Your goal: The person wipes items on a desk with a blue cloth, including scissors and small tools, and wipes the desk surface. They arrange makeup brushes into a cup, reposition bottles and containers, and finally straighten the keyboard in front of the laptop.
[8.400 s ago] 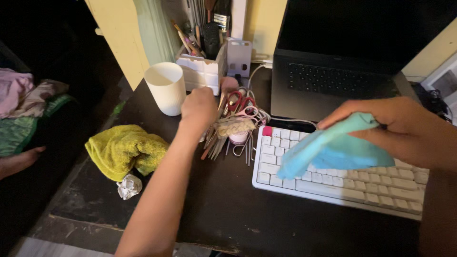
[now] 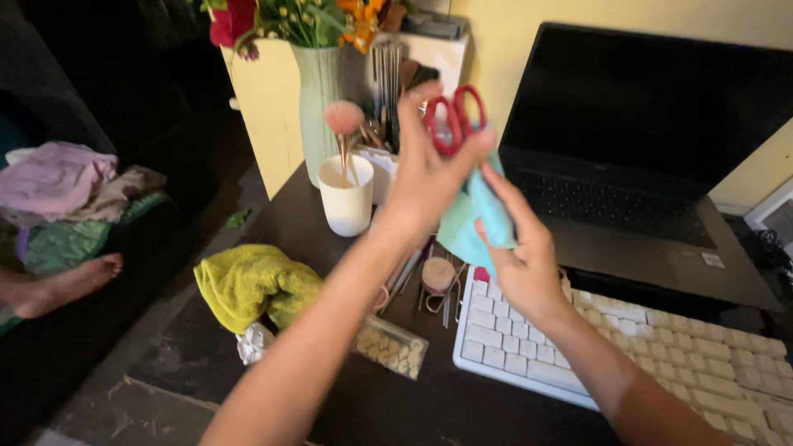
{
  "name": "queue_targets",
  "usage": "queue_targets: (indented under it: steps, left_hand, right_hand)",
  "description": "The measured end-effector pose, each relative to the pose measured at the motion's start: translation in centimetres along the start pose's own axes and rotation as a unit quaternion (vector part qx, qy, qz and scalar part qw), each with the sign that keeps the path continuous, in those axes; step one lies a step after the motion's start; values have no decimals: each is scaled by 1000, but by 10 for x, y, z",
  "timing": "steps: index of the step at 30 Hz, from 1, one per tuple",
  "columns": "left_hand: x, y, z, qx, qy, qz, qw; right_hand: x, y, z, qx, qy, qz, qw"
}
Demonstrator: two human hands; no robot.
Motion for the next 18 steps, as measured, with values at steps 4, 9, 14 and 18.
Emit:
queue_targets:
  steps: [4, 9, 14, 18]
  left_hand:
    - [13, -4, 32, -48, -202, 101, 973]
    - [6, -58, 22, -112, -199, 179, 957]
    - [-2, -29, 46, 135, -331, 54, 932]
    - [6, 13, 58, 342, -354, 87, 866]
  right_hand:
    - [-7, 13, 0, 74, 58, 3, 996]
    - [0, -2, 19, 187, 106, 152, 965]
    - [4, -69, -24, 11, 177, -63, 982]
    - [4, -87, -39, 122, 187, -115, 968]
Point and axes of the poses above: each hand's wrist, its own z-axis away from the middle knuckle, its own y-axis out of the palm, x = y × z, the point moved 2 cm from there along -z, towards the middle knuckle, and after that the axes turned 4 degrees about x, right-handed, at the moved point
